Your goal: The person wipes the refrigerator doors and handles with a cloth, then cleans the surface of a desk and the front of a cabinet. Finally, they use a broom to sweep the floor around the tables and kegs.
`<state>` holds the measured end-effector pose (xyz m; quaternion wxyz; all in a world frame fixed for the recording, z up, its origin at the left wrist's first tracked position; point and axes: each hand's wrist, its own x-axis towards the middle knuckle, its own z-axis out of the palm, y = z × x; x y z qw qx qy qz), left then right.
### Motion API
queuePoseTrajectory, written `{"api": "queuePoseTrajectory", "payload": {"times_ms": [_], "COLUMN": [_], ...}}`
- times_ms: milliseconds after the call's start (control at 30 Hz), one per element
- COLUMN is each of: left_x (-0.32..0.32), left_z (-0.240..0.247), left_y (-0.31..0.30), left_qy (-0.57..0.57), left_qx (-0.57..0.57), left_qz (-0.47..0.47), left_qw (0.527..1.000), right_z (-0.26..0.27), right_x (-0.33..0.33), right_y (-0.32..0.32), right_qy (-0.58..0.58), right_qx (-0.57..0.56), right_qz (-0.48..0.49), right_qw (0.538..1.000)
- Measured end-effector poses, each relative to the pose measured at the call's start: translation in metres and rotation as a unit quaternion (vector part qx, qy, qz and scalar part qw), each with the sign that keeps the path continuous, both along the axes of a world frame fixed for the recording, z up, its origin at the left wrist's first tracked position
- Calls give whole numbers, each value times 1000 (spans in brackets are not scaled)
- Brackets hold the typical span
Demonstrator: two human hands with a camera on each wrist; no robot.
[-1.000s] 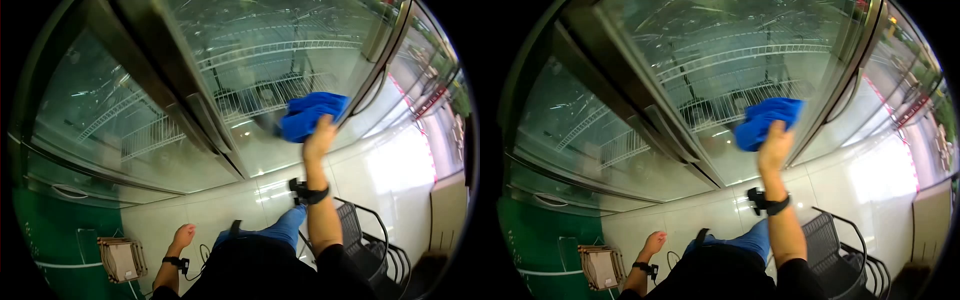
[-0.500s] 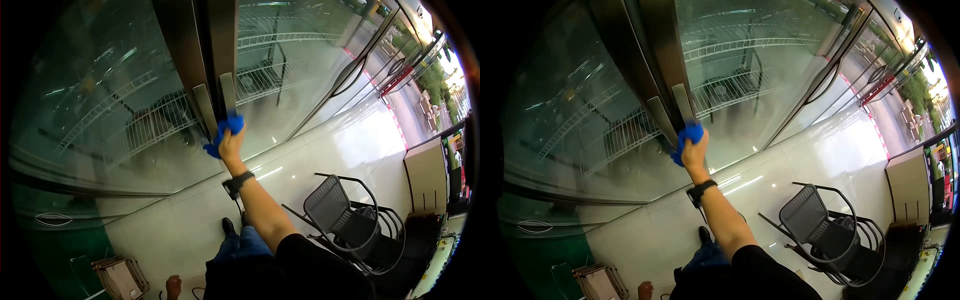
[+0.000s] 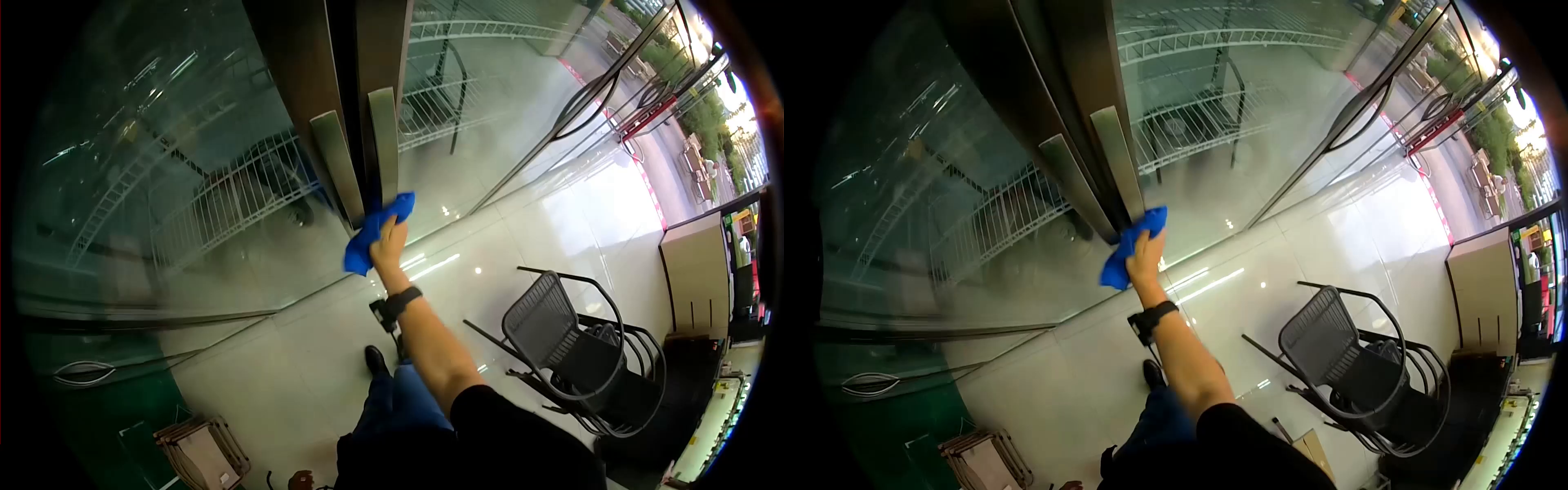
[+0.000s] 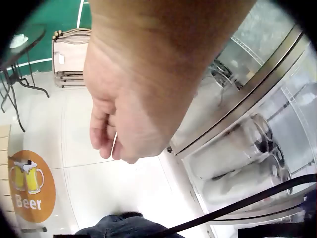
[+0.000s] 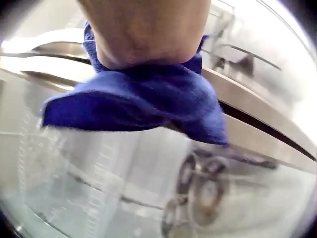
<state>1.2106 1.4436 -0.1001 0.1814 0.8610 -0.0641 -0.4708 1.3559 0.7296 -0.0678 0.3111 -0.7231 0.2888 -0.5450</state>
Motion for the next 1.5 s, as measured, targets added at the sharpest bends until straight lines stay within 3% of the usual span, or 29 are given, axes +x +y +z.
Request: {"api": "queuePoseTrajectory", "payload": {"times_ms": [67,133,233,267,300,367,467,567,633,700,733,833,867,900,967,1000,1033,1100,1133,1267,1300,1333,1367,1433,1467,1500], "left_x": [13,18,37,40,45,54,67,60,52,45,43,45,44,43,38,35,29,36,41,49,48,44,42,56,52,58], "left_z": [17,8,24,19,11,-4,22,27,17,30,4,20,0,7,13,-21,-6,7,-12,9,2,5,14,11,-23,-28], "left_y": [-13,3,-12,-10,-1,-3,-27,-29,-25,-24,-1,-17,1,0,-5,41,38,5,3,-32,-33,-25,-19,-38,-2,22], "left_qy": [-12,-24,-14,-12,-11,-21,-69,-74,-64,-21,-9,-111,-58,-57,-148,-52,-46,-88,62,37,15,-4,1,22,19,20], "left_qx": [-12,-89,-7,-8,-49,-98,-99,-140,-106,-88,-116,-165,-160,-157,-176,-149,-141,-128,0,-1,-59,-109,-101,5,-182,-178], "left_qz": [-3,-13,-92,-95,-79,-61,-96,-71,-61,-88,-69,-137,-51,-50,-118,-31,-30,-135,68,50,42,34,34,8,91,88], "left_qw": [1000,996,996,995,996,993,988,985,990,992,991,970,984,985,966,987,988,979,996,998,997,993,994,1000,979,980], "right_z": [0,-43,76,109,105,86,26,33,55,45,45,19,23,31,60,83,93,62,40,54,83,113,132,98,58,22], "right_x": [4,11,6,10,5,3,-9,-12,-13,-21,-18,-16,-13,-17,-16,-19,-22,-19,-20,-21,-23,-22,-18,-21,-23,-29], "right_y": [25,22,22,22,22,13,23,23,17,29,24,17,13,19,17,20,21,13,14,24,26,19,19,16,14,17], "right_qy": [-78,-25,-154,-158,-157,-137,-91,-52,-98,-89,-103,-93,-121,-145,-153,-150,-148,-124,-124,-129,-152,-135,-159,-120,-94,-67], "right_qx": [202,244,329,175,176,39,73,92,162,170,214,264,299,348,348,309,267,264,278,293,284,177,201,168,208,252], "right_qz": [-75,-100,37,-11,-13,-2,6,3,81,64,104,147,151,147,157,158,163,167,160,137,134,156,164,143,130,113], "right_qw": [973,964,931,972,972,990,993,994,979,979,966,949,934,915,912,926,938,942,939,937,937,962,952,968,965,959]}}
